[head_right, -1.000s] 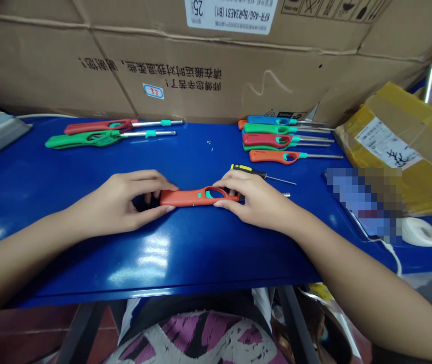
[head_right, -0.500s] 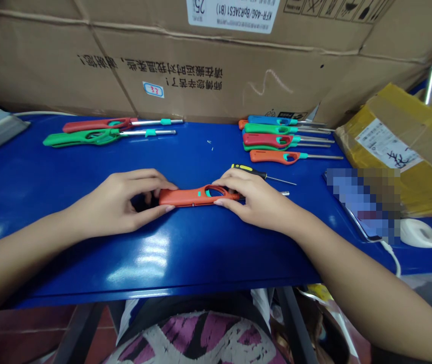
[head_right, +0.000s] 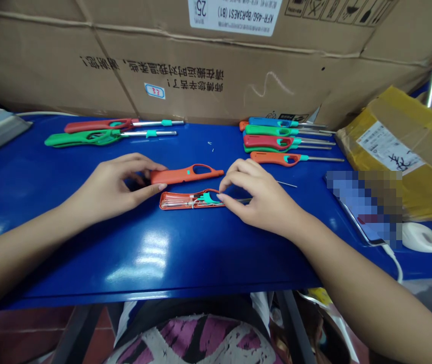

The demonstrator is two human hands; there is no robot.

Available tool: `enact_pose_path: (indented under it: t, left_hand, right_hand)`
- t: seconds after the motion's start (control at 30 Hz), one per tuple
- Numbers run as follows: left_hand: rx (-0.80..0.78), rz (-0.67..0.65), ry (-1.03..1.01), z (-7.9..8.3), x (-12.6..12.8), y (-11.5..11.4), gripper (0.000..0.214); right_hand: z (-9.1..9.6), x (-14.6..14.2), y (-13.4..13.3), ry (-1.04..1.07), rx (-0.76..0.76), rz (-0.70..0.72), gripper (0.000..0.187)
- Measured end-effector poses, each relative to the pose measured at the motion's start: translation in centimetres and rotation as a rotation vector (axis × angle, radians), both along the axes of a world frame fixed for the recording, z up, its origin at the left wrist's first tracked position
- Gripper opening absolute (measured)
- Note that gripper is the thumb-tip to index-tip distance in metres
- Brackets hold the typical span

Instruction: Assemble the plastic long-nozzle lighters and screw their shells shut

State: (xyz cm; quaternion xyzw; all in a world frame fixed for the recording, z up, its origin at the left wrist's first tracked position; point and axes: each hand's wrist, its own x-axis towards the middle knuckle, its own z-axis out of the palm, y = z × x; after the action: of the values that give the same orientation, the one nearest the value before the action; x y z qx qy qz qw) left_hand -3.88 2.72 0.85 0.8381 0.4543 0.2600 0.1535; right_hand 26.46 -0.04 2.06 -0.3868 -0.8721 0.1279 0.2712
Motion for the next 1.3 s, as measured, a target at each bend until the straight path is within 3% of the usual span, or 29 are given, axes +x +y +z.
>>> enact_pose_path:
  t: [0.23, 0.33, 0.47, 0.57, 1.0, 1.17, 1.3]
  left_hand:
    - [0.125, -0.063, 0.118, -0.4, 0.0, 0.2, 0.030]
    - [0.162, -0.150, 0.105, -0.3, 0.7, -0.7, 0.030]
    - [0.115, -0.330, 0.129, -0.3, 1.9, -2.4, 0.032]
    - [0.062, -0.385, 0.179, -0.7, 2.5, -3.1, 0.038]
    - [0.099, -0.428, 0.261, -1.1, 2.4, -3.2, 0.051]
    - [0.077, -0.451, 0.227, -1.2, 2.5, -2.9, 0.051]
    - [0.073, -0.459, 0.147, -1.4, 2.0, -2.7, 0.049]
  right_hand:
    - [-0.7, -0.3, 0.2, -0.028, -0.071, 0.091, 0.003]
    - [-0.8, -0.3, 0.3, -0.061, -0.077, 0.102, 0.004]
    - [-0.9, -0.3, 0.3, -0.087, -0.081, 0.086, 0.006]
    - [-0.8, -0.4, 0.3, -0.086, -0.077, 0.088, 0.007]
    - [-0.5, 0.3, 0.5, -0.161, -0.111, 0.080, 0.008]
    - [-0.3, 0.6, 0.4, -0.094, -0.182, 0.071, 0.008]
    - [0.0, 0.4, 0.2, -0.071, -0.140, 0.082, 0.017]
